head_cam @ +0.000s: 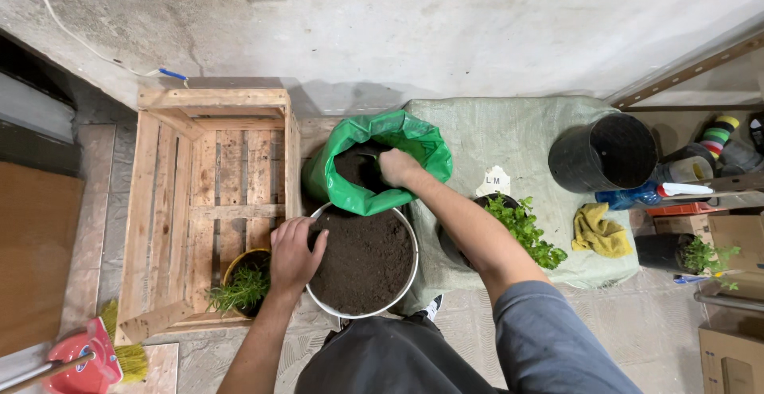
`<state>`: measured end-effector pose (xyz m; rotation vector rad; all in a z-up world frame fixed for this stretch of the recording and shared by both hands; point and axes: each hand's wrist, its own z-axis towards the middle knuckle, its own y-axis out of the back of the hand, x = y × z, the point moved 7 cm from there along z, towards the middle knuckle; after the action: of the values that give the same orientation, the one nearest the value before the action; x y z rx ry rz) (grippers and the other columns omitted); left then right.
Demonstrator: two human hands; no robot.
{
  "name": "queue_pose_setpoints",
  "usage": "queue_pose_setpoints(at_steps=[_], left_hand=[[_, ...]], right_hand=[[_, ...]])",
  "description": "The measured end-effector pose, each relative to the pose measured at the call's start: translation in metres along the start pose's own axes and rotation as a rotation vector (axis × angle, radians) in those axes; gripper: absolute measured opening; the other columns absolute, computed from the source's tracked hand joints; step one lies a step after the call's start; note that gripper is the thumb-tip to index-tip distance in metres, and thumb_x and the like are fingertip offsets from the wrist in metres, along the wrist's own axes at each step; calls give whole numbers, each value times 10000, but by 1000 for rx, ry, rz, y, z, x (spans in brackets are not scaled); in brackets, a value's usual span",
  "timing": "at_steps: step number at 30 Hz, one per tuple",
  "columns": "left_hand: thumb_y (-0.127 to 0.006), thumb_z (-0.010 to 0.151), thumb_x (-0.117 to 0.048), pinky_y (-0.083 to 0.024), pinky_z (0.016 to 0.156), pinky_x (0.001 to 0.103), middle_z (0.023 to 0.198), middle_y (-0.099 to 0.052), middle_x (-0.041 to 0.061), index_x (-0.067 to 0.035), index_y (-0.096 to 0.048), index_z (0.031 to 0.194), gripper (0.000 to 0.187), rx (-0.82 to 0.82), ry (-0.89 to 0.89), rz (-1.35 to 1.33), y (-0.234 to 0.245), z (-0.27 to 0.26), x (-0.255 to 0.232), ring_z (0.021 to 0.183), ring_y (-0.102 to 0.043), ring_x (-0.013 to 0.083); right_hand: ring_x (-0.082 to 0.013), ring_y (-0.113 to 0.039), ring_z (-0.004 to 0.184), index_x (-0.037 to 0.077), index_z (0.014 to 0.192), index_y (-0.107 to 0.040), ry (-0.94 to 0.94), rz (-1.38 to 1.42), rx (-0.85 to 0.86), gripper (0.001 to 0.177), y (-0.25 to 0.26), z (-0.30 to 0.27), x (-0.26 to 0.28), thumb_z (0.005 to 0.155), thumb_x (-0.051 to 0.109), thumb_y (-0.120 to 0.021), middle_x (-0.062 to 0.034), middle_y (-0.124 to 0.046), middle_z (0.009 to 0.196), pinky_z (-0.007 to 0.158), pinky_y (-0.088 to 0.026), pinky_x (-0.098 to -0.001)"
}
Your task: The person pots a plant by placing it into a black pot filled with soil, then uses a green trowel to scoop additional soil from a white bucket and a green bag to fill in around the plant.
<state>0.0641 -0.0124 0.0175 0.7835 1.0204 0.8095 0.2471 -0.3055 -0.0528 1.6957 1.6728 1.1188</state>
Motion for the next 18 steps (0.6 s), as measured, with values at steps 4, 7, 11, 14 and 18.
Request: queue_pose_setpoints(at_steps=[4, 7, 11, 14, 18], left_hand=[[-816, 1023, -471, -547, 1046, 381, 1196, -750, -37, -193, -733, 1294, 397, 10, -31, 46, 2, 2, -4, 1264, -726, 188], [-840, 1002, -435, -536, 1033, 377, 1173, -745, -28, -176, -735, 1278, 393, -38, -61, 55, 6, 1, -5, 1238, -730, 193], [-839, 1003, -446, -533, 1014, 373, 1141, -724, -36, -179, -735, 1260, 384, -72, -90, 61, 4, 4, -7, 1208, -729, 190], [-832, 1020, -443, -535, 1007, 376, 1133, -717, -35, -169, -734, 1255, 374, -83, -98, 43, 3, -2, -4, 1199, -729, 192], [-848, 1000, -438, -530, 1009, 386, 1097, -731, -26, -171, -752, 1213, 355, -111, -107, 16, 1, -2, -1, 1173, -735, 207]], right_hand=[[-486, -793, 1183, 108, 1149, -882, -7, 175, 11, 309, 7, -12, 7, 906, 211, -722, -269, -837, 1111, 926, -681, -594], [-480, -804, 1142, 79, 1166, -870, 83, 338, 75, 355, 21, -34, 33, 878, 271, -791, -272, -838, 1039, 960, -648, -593], [-210, -737, 722, 159, 1212, -877, 112, 622, 92, 392, 42, -61, 19, 877, 360, -839, -71, -786, 724, 727, -575, -378], [-106, -610, 507, 125, 1362, -826, 62, 777, 72, 505, 72, -107, 13, 897, 322, -842, -50, -733, 639, 498, -477, -258], [-52, -505, 438, 2, 1465, -740, -1, 981, -1, 582, 98, -153, -7, 922, 188, -838, -98, -675, 614, 425, -382, -180]])
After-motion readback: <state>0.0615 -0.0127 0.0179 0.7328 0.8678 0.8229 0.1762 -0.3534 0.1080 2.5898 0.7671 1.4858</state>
